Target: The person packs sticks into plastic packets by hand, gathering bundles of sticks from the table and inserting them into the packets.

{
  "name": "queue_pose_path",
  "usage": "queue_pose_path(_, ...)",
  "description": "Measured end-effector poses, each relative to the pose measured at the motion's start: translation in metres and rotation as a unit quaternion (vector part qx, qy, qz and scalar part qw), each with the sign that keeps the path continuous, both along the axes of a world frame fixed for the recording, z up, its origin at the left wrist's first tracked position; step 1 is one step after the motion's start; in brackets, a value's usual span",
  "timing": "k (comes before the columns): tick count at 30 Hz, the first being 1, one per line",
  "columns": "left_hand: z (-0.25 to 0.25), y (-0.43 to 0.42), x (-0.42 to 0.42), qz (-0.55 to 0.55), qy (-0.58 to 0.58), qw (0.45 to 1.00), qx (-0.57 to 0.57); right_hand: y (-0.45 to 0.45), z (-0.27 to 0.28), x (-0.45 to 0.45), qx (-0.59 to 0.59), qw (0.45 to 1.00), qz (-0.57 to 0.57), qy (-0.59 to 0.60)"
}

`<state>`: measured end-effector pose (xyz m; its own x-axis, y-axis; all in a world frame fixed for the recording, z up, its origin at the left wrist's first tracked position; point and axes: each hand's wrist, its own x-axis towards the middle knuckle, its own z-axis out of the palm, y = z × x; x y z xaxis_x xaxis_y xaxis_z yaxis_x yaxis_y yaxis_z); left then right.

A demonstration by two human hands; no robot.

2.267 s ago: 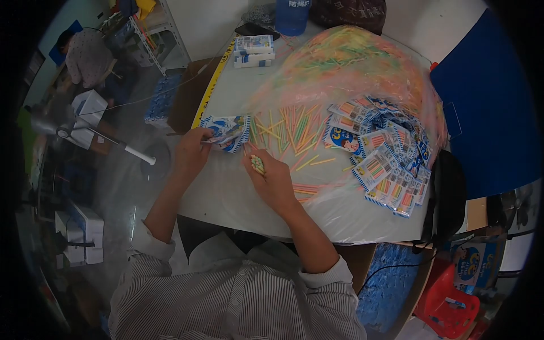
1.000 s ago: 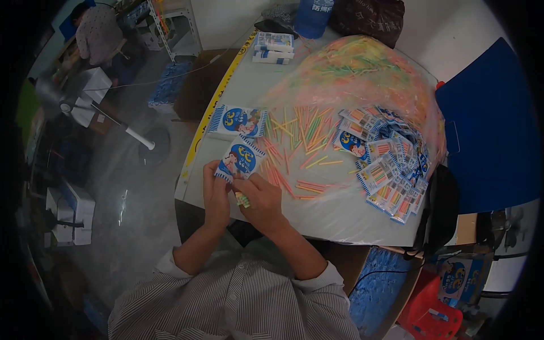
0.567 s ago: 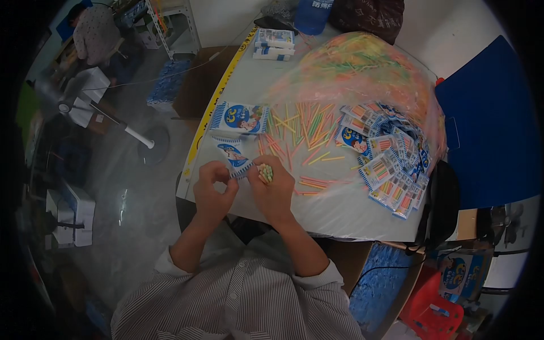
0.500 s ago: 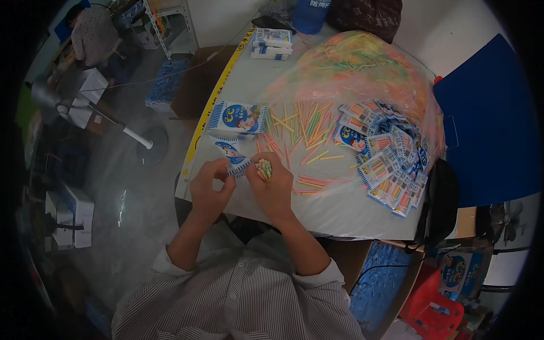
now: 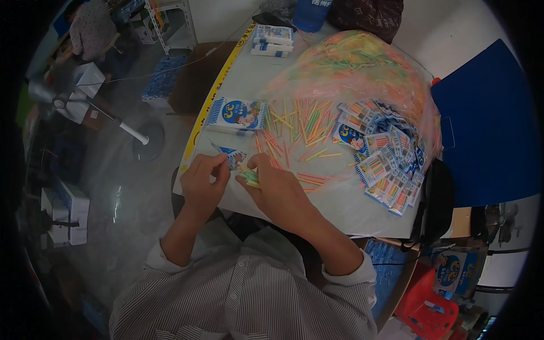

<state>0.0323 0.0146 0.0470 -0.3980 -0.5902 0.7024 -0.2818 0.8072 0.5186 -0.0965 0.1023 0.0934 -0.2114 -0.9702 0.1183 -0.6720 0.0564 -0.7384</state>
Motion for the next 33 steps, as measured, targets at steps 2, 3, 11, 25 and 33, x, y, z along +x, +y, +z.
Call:
queue_pose_path(2, -0.001, 0.001, -0.002, -0.003, -0.017, 0.999, -0.03, -0.003, 0.0, -0.004, 0.054, 0.997, 0.003, 0.047)
queue_pose_path(3, -0.001, 0.002, -0.003, -0.007, -0.016, 0.999, -0.029, -0.005, 0.002, -0.006, 0.055, 0.997, 0.0, 0.048)
queue_pose_path(11, -0.002, 0.008, -0.01, -0.004, -0.001, 0.996, -0.086, -0.017, -0.027, -0.013, 0.067, 0.988, -0.065, -0.121)
queue_pose_path(25, 0.003, -0.001, -0.006, 0.014, 0.011, 1.0, -0.003, 0.002, 0.016, -0.002, 0.082, 0.995, 0.035, 0.049)
queue_pose_path(33, 0.006, 0.01, -0.009, -0.025, 0.006, 0.999, 0.024, -0.014, 0.014, -0.02, 0.202, 0.969, 0.076, 0.117)
